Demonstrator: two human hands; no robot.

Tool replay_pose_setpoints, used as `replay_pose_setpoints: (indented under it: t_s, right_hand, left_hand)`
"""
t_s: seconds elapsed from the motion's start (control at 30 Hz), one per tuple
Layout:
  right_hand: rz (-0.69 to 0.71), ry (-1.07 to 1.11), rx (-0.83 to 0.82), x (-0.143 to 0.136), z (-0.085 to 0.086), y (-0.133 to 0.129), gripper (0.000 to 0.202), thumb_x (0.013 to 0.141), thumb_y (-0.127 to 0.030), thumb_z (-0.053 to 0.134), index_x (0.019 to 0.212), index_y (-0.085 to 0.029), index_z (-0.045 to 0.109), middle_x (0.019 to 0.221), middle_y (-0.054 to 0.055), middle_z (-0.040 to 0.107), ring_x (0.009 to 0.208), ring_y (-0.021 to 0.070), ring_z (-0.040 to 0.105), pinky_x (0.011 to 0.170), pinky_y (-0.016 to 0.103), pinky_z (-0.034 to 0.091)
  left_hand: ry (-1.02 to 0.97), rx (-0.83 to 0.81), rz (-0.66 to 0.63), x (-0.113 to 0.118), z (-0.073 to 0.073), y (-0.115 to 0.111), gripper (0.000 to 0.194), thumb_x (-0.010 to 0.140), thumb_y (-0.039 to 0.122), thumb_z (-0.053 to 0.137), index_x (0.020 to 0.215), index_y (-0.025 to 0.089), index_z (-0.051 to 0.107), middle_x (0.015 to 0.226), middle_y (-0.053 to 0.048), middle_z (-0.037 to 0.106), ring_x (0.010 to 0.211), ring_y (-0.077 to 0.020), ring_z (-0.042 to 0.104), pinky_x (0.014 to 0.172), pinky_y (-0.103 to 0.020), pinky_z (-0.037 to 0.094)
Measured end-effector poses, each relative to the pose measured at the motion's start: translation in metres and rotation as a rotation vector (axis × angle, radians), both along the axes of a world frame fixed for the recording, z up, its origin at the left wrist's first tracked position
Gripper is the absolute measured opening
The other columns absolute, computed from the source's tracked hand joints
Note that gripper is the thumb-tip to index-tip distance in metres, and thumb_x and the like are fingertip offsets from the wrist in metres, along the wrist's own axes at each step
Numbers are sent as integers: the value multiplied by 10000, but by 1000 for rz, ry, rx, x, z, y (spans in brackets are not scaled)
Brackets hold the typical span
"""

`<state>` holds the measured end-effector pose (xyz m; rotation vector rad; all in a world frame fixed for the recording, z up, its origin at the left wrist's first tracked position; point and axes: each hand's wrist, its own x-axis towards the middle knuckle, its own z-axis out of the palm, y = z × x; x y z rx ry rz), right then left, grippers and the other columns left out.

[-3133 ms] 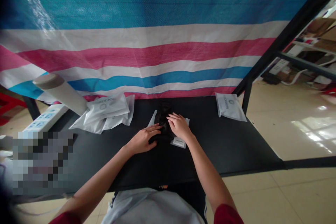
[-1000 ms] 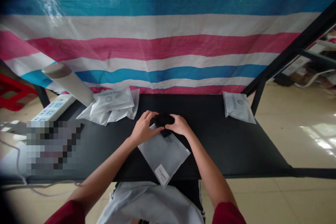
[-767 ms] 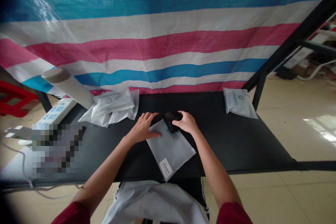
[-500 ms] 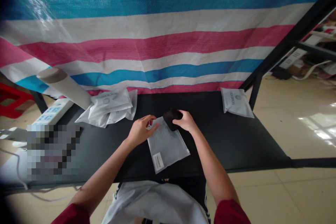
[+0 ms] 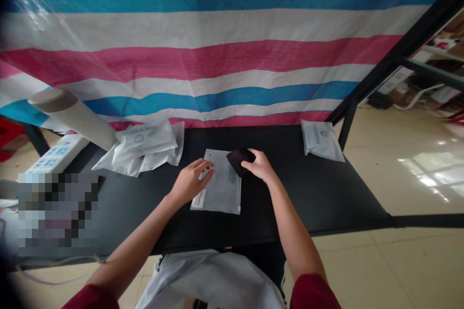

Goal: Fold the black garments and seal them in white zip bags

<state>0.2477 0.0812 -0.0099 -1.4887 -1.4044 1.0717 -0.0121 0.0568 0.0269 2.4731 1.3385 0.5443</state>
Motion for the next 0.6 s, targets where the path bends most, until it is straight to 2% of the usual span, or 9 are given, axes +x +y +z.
replay_pose_setpoints:
  t_s: [0.1,0.17,0.23,0.37,0.43,0.5,0.6]
  right_hand:
    - [-16,11,55,-13,-2,0,498,638,-219,687,1126,-129,644,1075,116,712,971,253,677,866,378,533]
    - [-76,13,109,-14,-4,2,488,649,-246,681,1123,-137,644,1103,114,702,989,255,670,873,379,531]
    - [-145,33,141,-6,-4,4,503,670,-279,669,1153,-144,632,1118,108,697,990,256,666,861,380,536]
    - [-194,-21,178,15,-1,5,532,679,-295,657,1190,-148,629,1107,104,684,963,256,661,846,387,538]
    - [-198,-162,234,20,1,4,511,666,-279,662,1162,-157,658,1091,103,664,976,262,645,893,402,516]
    - [-197,-295,264,19,2,3,499,660,-267,666,1149,-164,676,1061,102,644,982,267,632,918,409,498]
    - [-169,-393,235,14,0,2,482,675,-274,667,1148,-180,685,1006,88,632,940,261,632,886,404,505]
  left_hand:
    - [-2,-58,-118,20,-3,-20,429,895,555,519,1116,196,598,1055,-100,620,958,-252,592,827,-371,479]
    - [58,-33,-129,29,-8,-30,546,828,654,548,1095,180,600,1074,-125,601,988,-292,563,865,-432,460]
    - [112,3,-110,32,-12,-34,504,822,636,562,1015,173,613,1050,-136,589,997,-309,539,902,-476,430]
    - [174,34,-94,26,-17,-27,301,854,466,573,910,173,613,995,-129,574,1015,-309,518,969,-511,377]
    - [177,30,-70,23,-17,-23,356,858,509,550,908,163,616,999,-140,572,1033,-323,513,978,-534,364]
    - [178,28,-29,23,-16,-22,506,830,632,531,925,144,622,1018,-167,574,1065,-356,501,982,-569,350]
    - [188,31,13,26,-18,-24,635,748,727,562,935,125,636,1053,-205,581,1154,-412,453,1004,-613,316]
